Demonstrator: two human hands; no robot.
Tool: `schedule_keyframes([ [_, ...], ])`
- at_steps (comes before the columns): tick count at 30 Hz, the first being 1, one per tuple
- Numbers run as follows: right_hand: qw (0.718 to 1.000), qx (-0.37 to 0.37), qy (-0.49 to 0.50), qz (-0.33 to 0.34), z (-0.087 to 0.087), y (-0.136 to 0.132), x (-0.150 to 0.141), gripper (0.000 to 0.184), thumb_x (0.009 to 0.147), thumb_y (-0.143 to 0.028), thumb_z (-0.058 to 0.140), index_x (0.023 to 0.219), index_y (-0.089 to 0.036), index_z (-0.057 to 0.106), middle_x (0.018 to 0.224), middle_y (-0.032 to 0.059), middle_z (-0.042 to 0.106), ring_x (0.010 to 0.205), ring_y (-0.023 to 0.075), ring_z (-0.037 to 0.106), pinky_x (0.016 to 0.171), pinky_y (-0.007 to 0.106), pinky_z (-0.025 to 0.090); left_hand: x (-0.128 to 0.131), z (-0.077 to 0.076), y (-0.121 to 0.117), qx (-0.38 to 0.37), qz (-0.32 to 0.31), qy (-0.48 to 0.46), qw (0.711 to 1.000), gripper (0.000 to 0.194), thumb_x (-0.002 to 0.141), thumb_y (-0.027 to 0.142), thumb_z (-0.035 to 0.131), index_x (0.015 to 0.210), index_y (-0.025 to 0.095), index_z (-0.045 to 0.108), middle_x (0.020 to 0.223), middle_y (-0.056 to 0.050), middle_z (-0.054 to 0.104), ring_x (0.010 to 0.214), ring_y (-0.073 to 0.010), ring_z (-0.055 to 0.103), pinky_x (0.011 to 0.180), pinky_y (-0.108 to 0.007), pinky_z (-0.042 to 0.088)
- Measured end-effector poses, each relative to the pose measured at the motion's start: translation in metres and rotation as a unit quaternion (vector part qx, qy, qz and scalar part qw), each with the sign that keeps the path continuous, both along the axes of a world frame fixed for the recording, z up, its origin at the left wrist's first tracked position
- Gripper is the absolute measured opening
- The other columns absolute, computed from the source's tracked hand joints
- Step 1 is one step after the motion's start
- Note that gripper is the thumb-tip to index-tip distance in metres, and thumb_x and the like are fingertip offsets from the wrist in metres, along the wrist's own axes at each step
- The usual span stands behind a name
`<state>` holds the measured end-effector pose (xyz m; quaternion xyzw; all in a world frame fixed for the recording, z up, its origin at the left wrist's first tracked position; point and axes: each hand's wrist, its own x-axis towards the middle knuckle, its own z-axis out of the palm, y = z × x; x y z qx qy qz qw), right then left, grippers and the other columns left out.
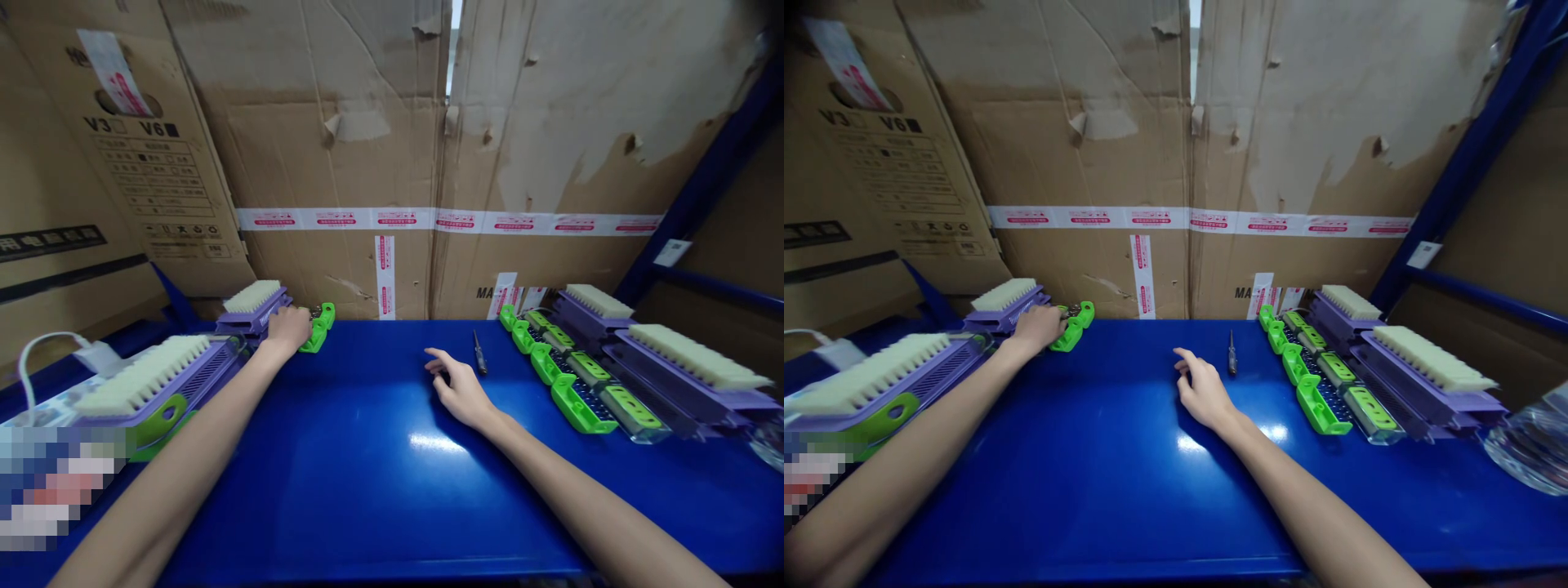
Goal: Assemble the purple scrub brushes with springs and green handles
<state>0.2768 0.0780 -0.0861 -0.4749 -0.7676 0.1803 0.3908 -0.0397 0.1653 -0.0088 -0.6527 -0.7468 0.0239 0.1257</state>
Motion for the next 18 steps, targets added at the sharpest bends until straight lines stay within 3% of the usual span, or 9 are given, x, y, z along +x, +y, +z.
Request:
schedule_keyframes([
  [6, 1.000, 0.004, 0.000, 0.002, 0.000, 0.001, 0.000, 0.049, 0.076, -0.009, 0.043, 0.124, -0.018, 0.052, 0.098, 0.0066, 0.069, 0.091, 0.0165, 0.063, 0.088, 0.036, 0.048, 0.001, 0.003, 0.001, -0.004, 0.008, -0.002, 1.000, 0.042, 0.086, 0.029, 0.036, 0.109, 0.010, 0.066, 0.116, -0.023, 0.062, 0.112, -0.0349, 0.053, 0.086, -0.040, 0.043],
  [10, 1.000, 0.002, 0.006, 0.003, 0.001, 0.000, 0.001, 0.050, 0.076, -0.008, 0.042, 0.124, -0.019, 0.052, 0.098, 0.0065, 0.069, 0.090, 0.0162, 0.064, 0.087, 0.035, 0.049, -0.002, 0.020, -0.008, 0.014, 0.000, -0.004, 1.000, 0.047, 0.088, 0.039, 0.034, 0.117, 0.015, 0.062, 0.118, -0.019, 0.061, 0.113, -0.0335, 0.053, 0.088, -0.039, 0.043],
  [13, 1.000, 0.003, 0.005, 0.005, 0.002, 0.000, 0.001, 0.050, 0.075, -0.008, 0.042, 0.124, -0.018, 0.052, 0.098, 0.0066, 0.069, 0.089, 0.0159, 0.064, 0.086, 0.034, 0.050, -0.004, 0.040, -0.032, 0.038, 0.003, 0.003, 0.999, 0.050, 0.088, 0.045, 0.034, 0.120, 0.016, 0.058, 0.113, -0.016, 0.063, 0.109, -0.0331, 0.055, 0.086, -0.038, 0.045],
  [18, 1.000, 0.002, 0.006, 0.008, 0.004, -0.001, 0.001, 0.050, 0.075, -0.009, 0.042, 0.124, -0.016, 0.052, 0.098, 0.0077, 0.069, 0.088, 0.0160, 0.064, 0.086, 0.034, 0.050, -0.016, 0.066, -0.099, 0.089, 0.055, 0.050, 0.993, 0.059, 0.087, 0.058, 0.030, 0.125, 0.020, 0.053, 0.108, -0.017, 0.061, 0.101, -0.0367, 0.054, 0.078, -0.040, 0.046],
])
